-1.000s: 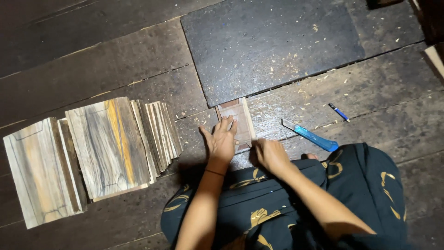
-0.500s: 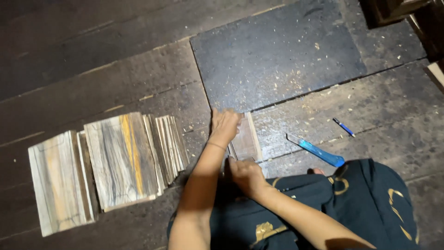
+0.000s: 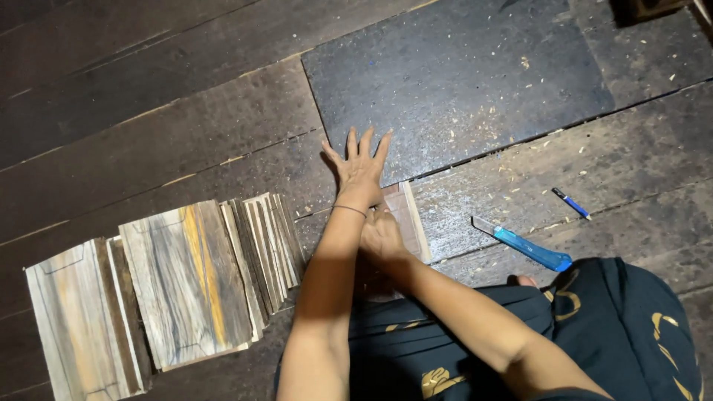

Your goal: Marking and scoring thin wooden planks using a pencil and utility knife against a template.

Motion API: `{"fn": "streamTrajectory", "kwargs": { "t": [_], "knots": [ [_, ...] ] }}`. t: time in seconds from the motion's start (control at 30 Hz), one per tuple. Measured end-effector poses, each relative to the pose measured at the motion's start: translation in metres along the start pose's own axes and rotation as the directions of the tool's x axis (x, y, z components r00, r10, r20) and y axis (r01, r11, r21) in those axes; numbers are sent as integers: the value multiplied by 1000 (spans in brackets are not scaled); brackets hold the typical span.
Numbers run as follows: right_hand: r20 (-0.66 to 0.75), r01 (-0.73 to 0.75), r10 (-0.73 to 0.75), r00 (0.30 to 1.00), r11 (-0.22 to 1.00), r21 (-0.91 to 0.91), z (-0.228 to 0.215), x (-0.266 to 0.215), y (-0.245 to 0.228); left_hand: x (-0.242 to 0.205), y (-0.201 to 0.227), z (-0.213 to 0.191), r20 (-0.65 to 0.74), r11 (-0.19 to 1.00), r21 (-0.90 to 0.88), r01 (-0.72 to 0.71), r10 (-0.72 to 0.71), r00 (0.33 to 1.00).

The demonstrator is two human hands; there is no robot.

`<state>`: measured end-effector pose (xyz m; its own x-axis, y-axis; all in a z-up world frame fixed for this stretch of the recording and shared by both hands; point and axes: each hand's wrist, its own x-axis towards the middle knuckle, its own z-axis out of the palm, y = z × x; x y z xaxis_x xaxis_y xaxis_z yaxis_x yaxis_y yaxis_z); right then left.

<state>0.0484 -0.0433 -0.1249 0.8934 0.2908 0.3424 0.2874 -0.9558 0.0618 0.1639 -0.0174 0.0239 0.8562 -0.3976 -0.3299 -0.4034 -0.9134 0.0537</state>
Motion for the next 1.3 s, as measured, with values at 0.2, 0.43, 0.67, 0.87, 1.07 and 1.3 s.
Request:
{"fn": "streamTrajectory", "kwargs": {
  "t": [0.2,0.43,0.67,0.87,1.07,1.3],
  "knots": [
    [-275,-43,42,960,999,1,-89,-54,-16,-25,12,-23,-4,1000,-2,16,-16,1000],
    [539,-414,219,813,869,272,-159,-114,20,-66,19,41,-531,977,-196,-85,-33,847],
    [128,-381,360,924,893,238,-114,-58,36,-190,58,102,-440,714,-699,40,-474,763],
    [156,-498,475,866,796,345,-114,-73,72,-196,59,161,-240,432,-898,81,-638,732],
    [16,-483,501,865,824,295,-123,-99,104,-184,58,126,-60,249,-961,121,-616,785],
    [185,-515,508,841,647,563,-78,-99,65,-190,60,103,50,185,-965,188,-574,817]
  ]
}}
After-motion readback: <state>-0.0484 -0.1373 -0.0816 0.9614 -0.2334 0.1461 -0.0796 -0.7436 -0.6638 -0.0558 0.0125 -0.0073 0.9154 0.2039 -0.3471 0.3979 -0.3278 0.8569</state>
